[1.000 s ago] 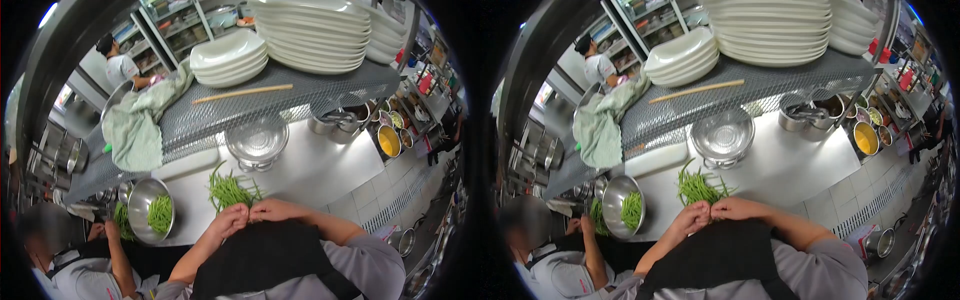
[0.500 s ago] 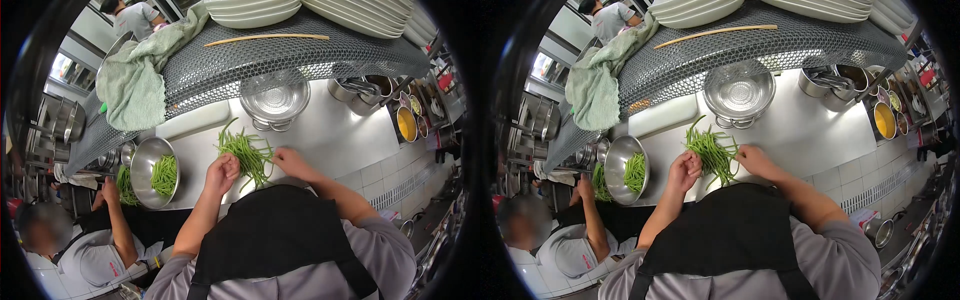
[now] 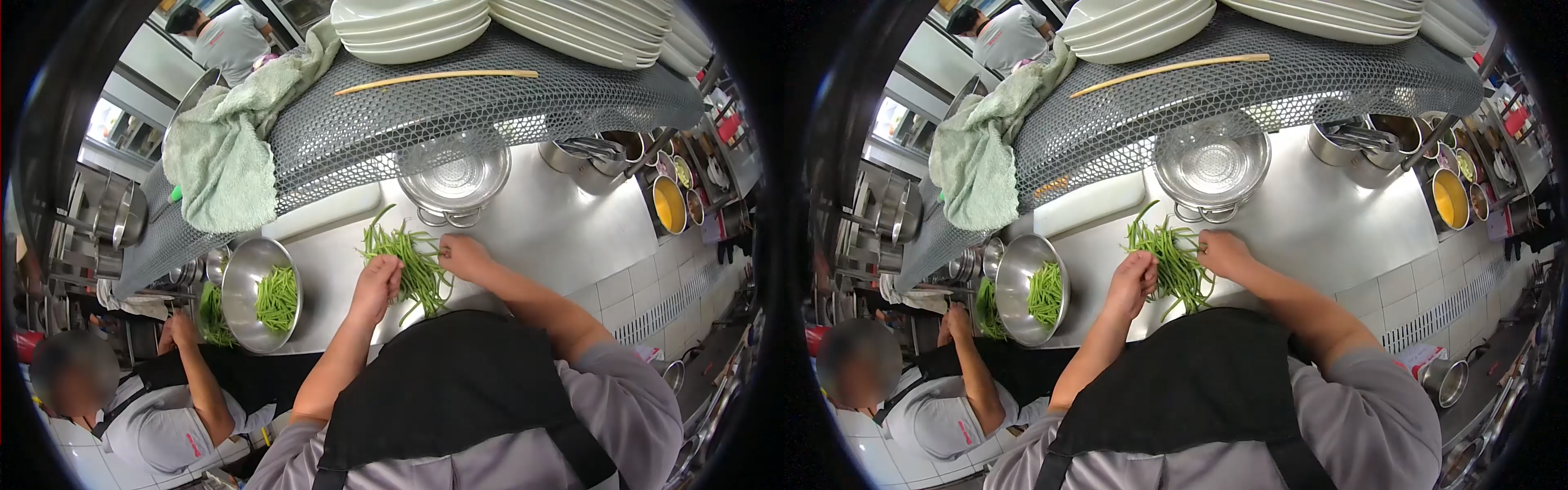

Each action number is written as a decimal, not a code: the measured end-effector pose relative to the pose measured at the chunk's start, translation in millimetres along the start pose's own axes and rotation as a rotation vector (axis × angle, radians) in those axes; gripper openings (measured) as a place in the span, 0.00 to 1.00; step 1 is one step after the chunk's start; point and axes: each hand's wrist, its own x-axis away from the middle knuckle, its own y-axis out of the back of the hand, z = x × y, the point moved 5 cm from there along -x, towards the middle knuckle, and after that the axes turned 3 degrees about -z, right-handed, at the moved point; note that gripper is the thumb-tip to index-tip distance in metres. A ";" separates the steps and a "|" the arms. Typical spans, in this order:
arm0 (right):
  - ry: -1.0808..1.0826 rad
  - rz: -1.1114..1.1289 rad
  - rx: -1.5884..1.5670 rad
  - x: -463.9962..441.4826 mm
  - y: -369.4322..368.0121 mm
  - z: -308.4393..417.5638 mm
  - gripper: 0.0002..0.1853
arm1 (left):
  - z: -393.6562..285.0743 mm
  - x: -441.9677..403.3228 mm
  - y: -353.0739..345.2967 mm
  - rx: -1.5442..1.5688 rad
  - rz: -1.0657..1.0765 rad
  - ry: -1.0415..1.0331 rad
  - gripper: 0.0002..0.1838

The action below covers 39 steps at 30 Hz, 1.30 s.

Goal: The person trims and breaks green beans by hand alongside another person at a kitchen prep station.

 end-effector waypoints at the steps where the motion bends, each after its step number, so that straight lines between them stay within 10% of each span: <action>1: 0.133 -0.101 -0.019 6.1 7.7 8.4 0.11 | 2.1 -0.9 -3.5 -0.002 0.003 -0.002 0.11; 11: 0.350 0.121 0.086 46.7 40.1 57.1 0.10 | -22.4 12.7 -56.3 -1.334 -0.023 -0.699 0.08; 24: 0.294 0.028 -0.102 59.0 38.0 35.4 0.14 | -22.8 20.0 -76.0 -1.528 0.092 -0.883 0.06; 30: 0.178 -0.149 -0.255 72.3 39.3 36.6 0.12 | -3.9 -0.9 -77.6 -1.105 -0.094 -0.716 0.08; 35: 0.166 -0.298 -0.349 78.4 43.5 33.4 0.11 | 31.7 -18.7 -67.6 0.106 0.056 0.168 0.08; 39: 0.281 -0.450 -0.472 78.1 53.7 31.9 0.12 | 37.3 -21.9 -60.5 0.227 0.124 0.233 0.09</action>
